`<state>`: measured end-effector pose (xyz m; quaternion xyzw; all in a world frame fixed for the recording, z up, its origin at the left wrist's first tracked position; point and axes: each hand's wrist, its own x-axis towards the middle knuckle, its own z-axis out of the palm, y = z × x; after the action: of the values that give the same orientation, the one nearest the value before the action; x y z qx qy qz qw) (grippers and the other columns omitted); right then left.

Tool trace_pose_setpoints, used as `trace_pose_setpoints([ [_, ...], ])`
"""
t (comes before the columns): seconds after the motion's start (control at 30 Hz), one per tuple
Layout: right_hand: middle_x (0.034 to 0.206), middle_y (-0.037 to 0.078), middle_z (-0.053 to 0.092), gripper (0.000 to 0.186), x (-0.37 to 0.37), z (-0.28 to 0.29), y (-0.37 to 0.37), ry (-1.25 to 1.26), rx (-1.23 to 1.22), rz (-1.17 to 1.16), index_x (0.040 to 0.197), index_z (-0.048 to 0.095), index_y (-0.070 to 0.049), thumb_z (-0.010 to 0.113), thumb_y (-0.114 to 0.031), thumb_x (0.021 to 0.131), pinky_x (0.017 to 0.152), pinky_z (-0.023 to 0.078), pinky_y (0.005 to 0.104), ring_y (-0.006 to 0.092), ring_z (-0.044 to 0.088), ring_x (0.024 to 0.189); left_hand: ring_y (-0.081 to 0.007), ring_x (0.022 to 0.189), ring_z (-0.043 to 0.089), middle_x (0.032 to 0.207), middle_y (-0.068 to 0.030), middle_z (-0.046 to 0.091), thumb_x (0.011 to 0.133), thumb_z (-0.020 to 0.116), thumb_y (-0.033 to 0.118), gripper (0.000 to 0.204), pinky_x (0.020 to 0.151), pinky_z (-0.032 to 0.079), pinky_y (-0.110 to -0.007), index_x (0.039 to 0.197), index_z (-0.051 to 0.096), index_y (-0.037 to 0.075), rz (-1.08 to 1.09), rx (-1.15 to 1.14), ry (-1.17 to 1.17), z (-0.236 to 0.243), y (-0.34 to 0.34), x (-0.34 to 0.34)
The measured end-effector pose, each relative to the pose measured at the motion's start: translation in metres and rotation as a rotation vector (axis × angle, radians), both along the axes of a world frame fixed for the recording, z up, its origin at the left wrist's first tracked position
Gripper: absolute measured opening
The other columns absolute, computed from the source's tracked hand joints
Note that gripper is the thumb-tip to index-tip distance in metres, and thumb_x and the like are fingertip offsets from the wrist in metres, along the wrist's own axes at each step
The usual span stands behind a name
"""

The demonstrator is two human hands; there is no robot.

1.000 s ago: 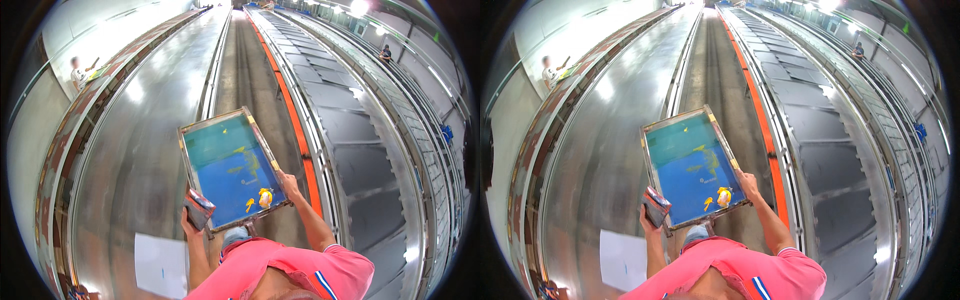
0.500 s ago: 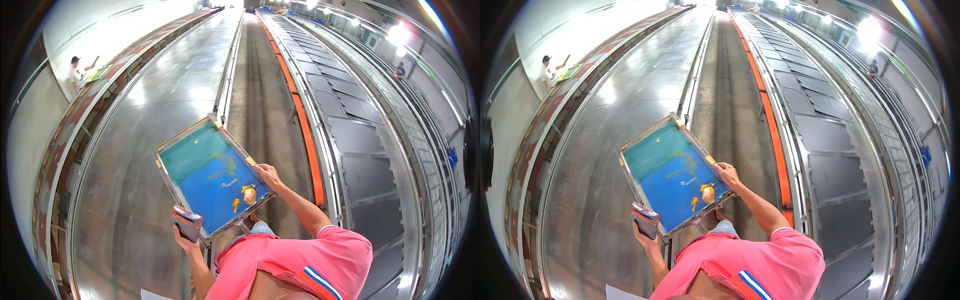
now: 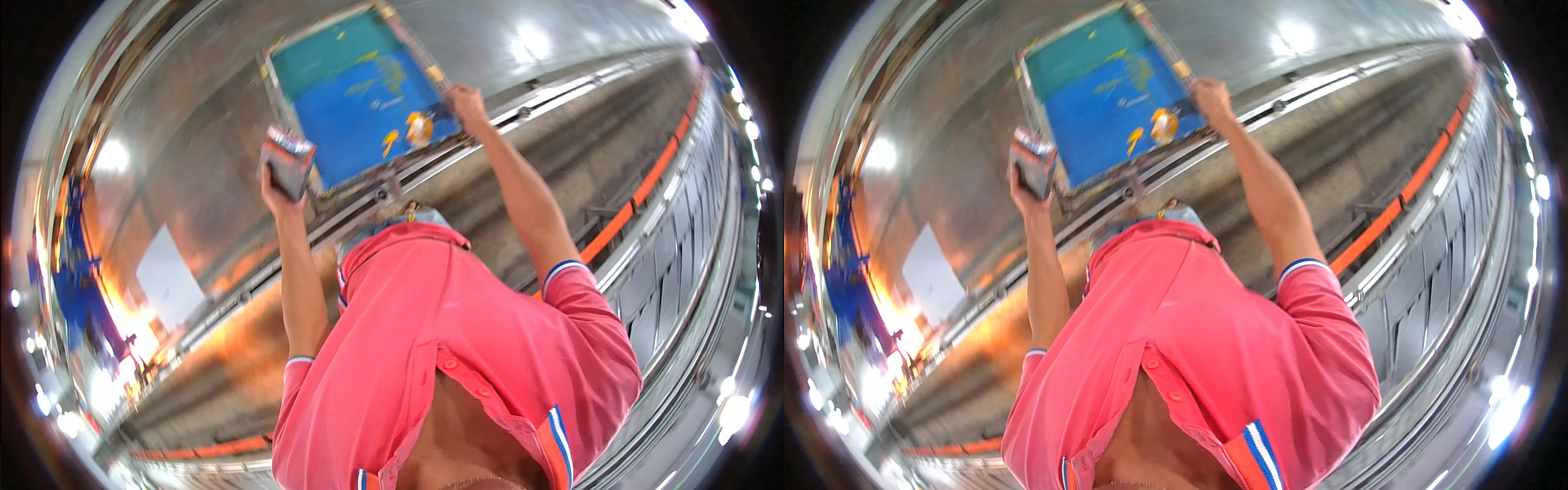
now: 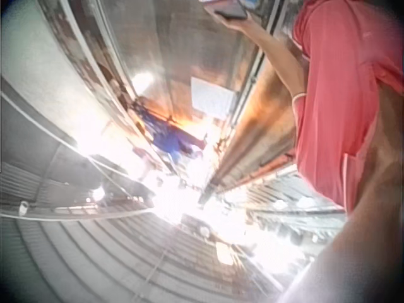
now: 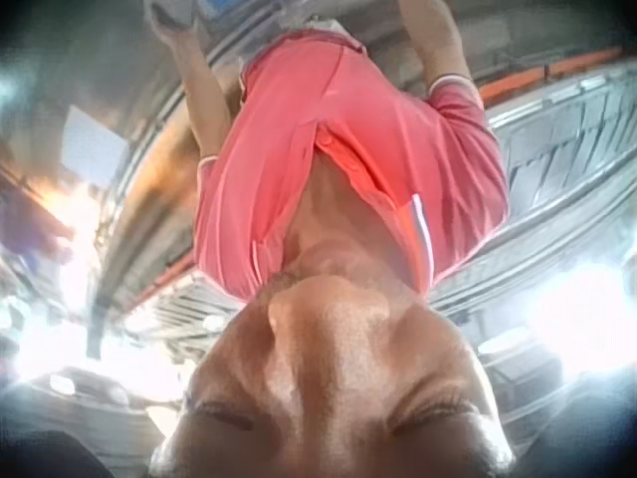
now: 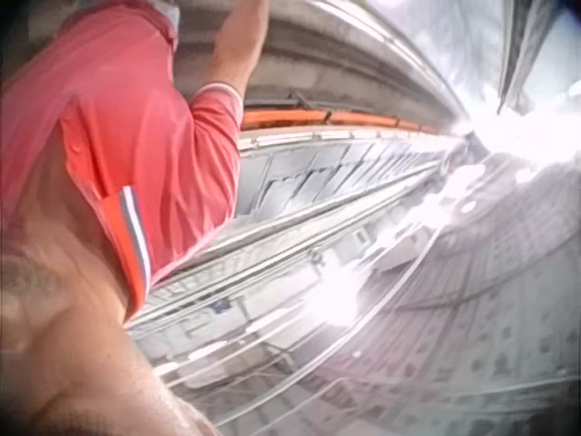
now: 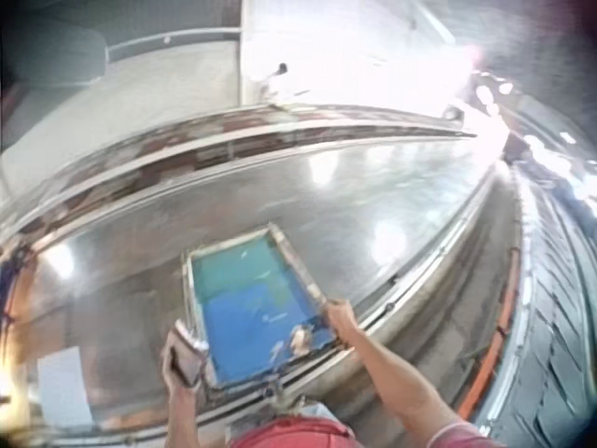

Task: The person pours yellow ink onto a screen printing frame and spreads it with a squeegee. They carry the frame to a conveyor belt machine, place it on the machine, and operate the controls to start the printing process.

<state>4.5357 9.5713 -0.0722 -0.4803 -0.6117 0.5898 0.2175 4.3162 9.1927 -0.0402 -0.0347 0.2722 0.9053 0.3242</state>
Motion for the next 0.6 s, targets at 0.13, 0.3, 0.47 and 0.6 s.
trace_pose_setpoints([
  [0.13,0.093,0.012,0.07,0.033,-0.032,0.006,-0.006,-0.002,0.076,0.107,0.108,0.069,-0.001,0.063,-0.02,0.081,0.074,0.048,0.0318,0.0178,0.061,0.082,-0.0276,0.104,0.061,0.117,-0.0098,0.062,0.094,0.053,0.033,0.041,0.09,0.049,-0.043,0.123,0.053,0.004,0.153,-0.255,0.034,-0.005,-0.012,0.009],
  [0.3,0.098,0.014,0.069,0.034,-0.012,-0.025,-0.01,-0.015,0.031,0.115,0.113,0.066,0.0,0.063,-0.016,0.083,0.078,0.048,0.0314,0.0183,0.063,0.087,-0.0277,0.105,0.061,0.119,-0.0089,0.061,0.094,0.053,0.032,0.04,0.09,0.049,-0.044,0.124,0.053,0.005,0.182,-0.183,-0.051,-0.006,-0.028,0.04],
  [0.47,0.092,0.009,0.068,0.034,-0.004,-0.034,-0.027,-0.001,-0.091,0.131,0.116,0.064,0.001,0.063,-0.014,0.086,0.072,0.049,0.0282,0.013,0.061,0.078,-0.0265,0.103,0.062,0.114,-0.007,0.064,0.092,0.057,0.031,0.036,0.089,0.05,-0.043,0.117,0.057,0.005,0.237,-0.32,-0.057,-0.016,-0.037,0.044],
  [0.6,0.096,0.011,0.068,0.04,0.002,-0.033,-0.022,0.114,-0.314,0.165,0.121,0.058,0.003,0.063,-0.015,0.086,0.071,0.049,0.0258,0.0121,0.062,0.079,-0.0236,0.094,0.064,0.107,-0.0099,0.065,0.082,0.066,0.01,0.035,0.087,0.052,-0.041,0.115,0.058,0.001,0.049,-0.557,0.154,0.037,-0.021,0.049],
])
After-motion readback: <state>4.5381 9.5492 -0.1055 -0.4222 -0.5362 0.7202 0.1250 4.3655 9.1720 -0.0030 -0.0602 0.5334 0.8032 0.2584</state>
